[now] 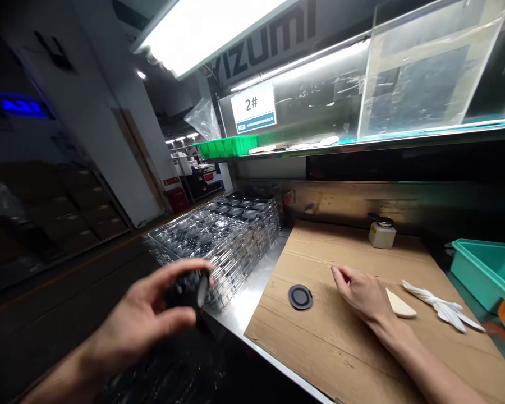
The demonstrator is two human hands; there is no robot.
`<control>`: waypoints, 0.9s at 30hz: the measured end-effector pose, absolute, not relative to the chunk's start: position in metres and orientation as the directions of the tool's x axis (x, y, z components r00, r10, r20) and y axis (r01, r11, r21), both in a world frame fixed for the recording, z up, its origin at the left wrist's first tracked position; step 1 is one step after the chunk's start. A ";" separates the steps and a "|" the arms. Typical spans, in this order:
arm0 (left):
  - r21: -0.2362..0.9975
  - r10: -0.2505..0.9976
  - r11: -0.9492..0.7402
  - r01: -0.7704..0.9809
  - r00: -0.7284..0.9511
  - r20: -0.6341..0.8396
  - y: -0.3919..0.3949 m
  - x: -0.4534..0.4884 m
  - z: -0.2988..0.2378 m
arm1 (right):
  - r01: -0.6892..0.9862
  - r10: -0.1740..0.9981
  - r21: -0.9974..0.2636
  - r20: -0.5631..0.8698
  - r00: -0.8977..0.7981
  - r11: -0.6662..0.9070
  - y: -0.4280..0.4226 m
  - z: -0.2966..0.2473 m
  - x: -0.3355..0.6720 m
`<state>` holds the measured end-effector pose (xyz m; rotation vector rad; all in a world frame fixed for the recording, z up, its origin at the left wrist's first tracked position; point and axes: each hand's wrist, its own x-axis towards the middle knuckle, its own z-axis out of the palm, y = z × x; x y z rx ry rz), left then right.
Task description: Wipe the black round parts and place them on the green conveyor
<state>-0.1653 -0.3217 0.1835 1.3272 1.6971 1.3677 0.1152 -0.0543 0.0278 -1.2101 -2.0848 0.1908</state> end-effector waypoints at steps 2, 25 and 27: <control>0.776 0.851 -0.047 0.629 -0.382 0.361 -0.294 -0.206 0.214 | 0.688 0.789 -0.406 0.436 -0.433 0.602 -0.047 0.007 0.106; 0.120 0.832 0.513 0.850 -0.527 0.176 -0.082 -0.434 0.218 | 0.696 0.862 -0.509 0.268 -0.430 0.506 -0.040 -0.024 0.121; 0.117 0.861 0.468 0.876 -0.482 0.162 -0.080 -0.424 0.222 | 0.705 0.866 -0.505 0.257 -0.428 0.498 -0.039 -0.025 0.121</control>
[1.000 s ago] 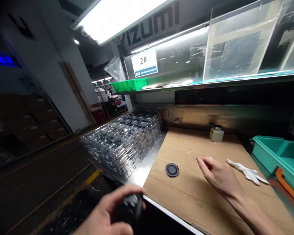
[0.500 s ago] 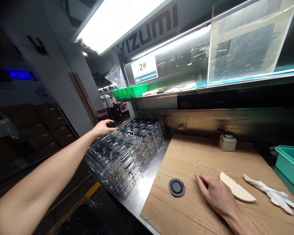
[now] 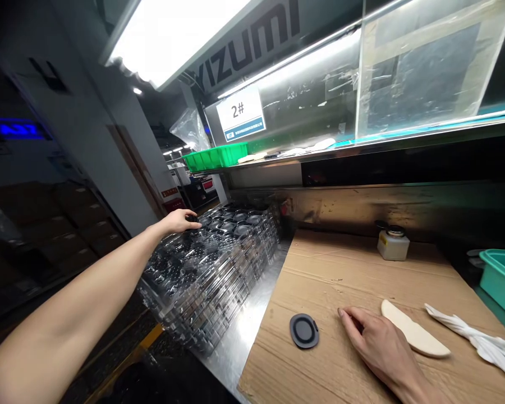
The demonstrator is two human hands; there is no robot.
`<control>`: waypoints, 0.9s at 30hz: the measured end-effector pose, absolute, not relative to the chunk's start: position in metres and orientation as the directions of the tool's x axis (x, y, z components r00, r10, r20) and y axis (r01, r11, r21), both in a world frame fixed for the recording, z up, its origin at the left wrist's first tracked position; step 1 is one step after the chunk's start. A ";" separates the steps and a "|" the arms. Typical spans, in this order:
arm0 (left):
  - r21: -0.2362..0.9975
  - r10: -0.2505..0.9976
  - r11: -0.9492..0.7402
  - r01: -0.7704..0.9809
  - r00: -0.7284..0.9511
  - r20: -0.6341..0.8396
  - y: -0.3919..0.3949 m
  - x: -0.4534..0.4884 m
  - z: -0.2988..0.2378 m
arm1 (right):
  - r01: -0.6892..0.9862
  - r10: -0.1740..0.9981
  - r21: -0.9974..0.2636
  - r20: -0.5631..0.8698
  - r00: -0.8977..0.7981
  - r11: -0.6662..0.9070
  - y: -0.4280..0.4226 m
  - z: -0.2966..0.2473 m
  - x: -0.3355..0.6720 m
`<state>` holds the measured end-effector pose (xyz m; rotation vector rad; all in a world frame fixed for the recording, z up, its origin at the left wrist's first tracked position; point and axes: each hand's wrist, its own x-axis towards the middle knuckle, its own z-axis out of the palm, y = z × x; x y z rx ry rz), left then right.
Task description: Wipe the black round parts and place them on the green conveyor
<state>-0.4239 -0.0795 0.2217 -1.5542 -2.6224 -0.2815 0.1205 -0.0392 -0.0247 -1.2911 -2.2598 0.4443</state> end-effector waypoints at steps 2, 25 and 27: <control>0.115 0.896 0.413 0.904 -0.426 0.129 -0.076 -0.412 0.225 | 0.712 0.870 -0.502 0.247 -0.427 0.492 -0.039 -0.026 0.121; 0.081 0.958 0.287 0.955 -0.284 -0.038 -0.076 -0.333 0.236 | 0.712 0.866 -0.494 0.246 -0.436 0.499 -0.039 -0.023 0.122; 0.067 0.955 0.294 0.953 -0.291 -0.056 -0.077 -0.324 0.235 | 0.714 0.865 -0.491 0.246 -0.436 0.500 -0.039 -0.023 0.122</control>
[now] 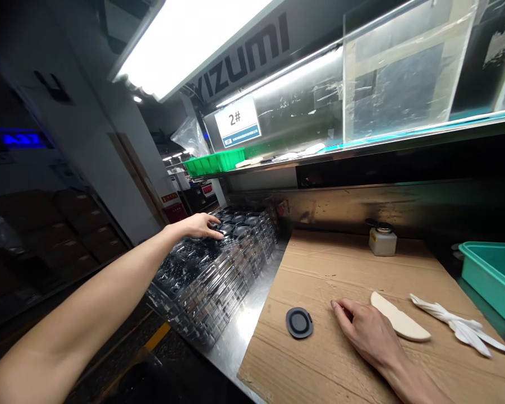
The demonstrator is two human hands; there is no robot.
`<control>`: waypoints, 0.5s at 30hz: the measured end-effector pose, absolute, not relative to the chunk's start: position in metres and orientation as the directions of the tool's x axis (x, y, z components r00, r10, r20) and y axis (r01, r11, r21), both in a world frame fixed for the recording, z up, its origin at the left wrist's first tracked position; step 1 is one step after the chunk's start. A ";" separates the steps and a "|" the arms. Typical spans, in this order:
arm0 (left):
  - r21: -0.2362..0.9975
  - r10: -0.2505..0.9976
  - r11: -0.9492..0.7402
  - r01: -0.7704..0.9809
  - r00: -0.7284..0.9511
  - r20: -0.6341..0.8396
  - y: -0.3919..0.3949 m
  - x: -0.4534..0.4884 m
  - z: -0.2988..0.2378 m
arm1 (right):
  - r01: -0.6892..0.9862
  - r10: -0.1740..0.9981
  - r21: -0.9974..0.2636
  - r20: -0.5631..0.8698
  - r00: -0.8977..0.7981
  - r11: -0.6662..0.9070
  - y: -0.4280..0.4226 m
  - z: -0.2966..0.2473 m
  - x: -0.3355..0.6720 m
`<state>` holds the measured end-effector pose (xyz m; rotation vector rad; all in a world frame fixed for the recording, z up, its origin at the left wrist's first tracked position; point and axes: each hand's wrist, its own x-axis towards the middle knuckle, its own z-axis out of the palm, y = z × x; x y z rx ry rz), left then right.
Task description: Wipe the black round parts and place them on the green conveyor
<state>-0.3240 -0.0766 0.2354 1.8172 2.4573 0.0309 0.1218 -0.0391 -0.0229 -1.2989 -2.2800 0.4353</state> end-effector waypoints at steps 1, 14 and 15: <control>0.059 0.954 0.297 0.953 -0.294 -0.055 -0.077 -0.321 0.236 | 0.715 0.865 -0.489 0.245 -0.437 0.500 -0.039 -0.023 0.122; 0.087 0.987 0.158 0.984 -0.159 0.006 -0.080 -0.272 0.234 | 0.676 0.837 -0.494 0.318 -0.445 0.547 -0.040 -0.022 0.121; 0.077 0.987 0.158 0.985 -0.160 0.029 -0.081 -0.268 0.236 | 0.679 0.840 -0.494 0.315 -0.443 0.543 -0.040 -0.021 0.121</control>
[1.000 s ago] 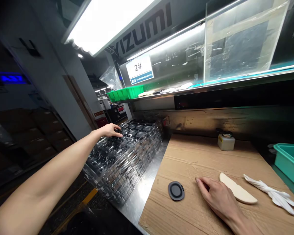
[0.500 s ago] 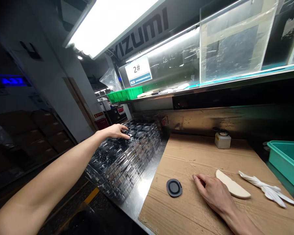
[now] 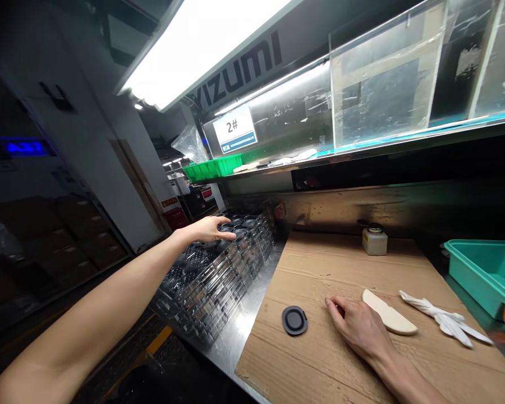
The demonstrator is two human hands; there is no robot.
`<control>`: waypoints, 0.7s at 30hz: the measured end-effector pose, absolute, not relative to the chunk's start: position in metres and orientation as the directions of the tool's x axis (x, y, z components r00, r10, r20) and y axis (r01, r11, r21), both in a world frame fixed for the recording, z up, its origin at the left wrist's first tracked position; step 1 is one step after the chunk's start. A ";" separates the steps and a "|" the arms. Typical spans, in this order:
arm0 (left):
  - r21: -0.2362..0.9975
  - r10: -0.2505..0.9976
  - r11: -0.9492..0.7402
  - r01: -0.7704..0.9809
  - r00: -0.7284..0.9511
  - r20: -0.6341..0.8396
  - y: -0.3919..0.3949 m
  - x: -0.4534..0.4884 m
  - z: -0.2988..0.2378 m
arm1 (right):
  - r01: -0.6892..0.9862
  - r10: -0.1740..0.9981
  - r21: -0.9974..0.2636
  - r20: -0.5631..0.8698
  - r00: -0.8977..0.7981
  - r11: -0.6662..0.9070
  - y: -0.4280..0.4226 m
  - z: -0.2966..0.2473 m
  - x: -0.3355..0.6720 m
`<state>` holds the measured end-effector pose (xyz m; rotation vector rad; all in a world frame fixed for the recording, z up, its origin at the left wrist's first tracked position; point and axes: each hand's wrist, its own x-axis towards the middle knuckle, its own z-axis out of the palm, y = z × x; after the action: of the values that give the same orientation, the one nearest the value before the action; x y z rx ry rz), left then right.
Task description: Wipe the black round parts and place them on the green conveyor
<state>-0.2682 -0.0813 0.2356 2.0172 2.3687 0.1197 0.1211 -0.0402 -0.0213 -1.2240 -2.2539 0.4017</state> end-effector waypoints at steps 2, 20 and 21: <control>0.069 0.986 0.142 0.987 -0.147 0.077 -0.084 -0.259 0.239 | 0.686 0.844 -0.491 0.306 -0.441 0.537 -0.040 -0.021 0.121; 0.325 0.987 -0.159 0.932 0.143 0.073 -0.124 -0.075 0.050 | 0.853 0.887 -0.324 0.360 -0.288 0.409 -0.042 0.019 0.131; 0.292 0.991 -0.134 0.947 0.127 0.041 -0.122 -0.074 0.042 | 0.884 0.902 -0.295 0.349 -0.253 0.363 -0.040 0.022 0.136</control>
<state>-0.0740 -0.1216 0.0417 2.2035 1.9267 0.3346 0.1361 -0.0399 0.0220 -1.5484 -2.1721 0.0533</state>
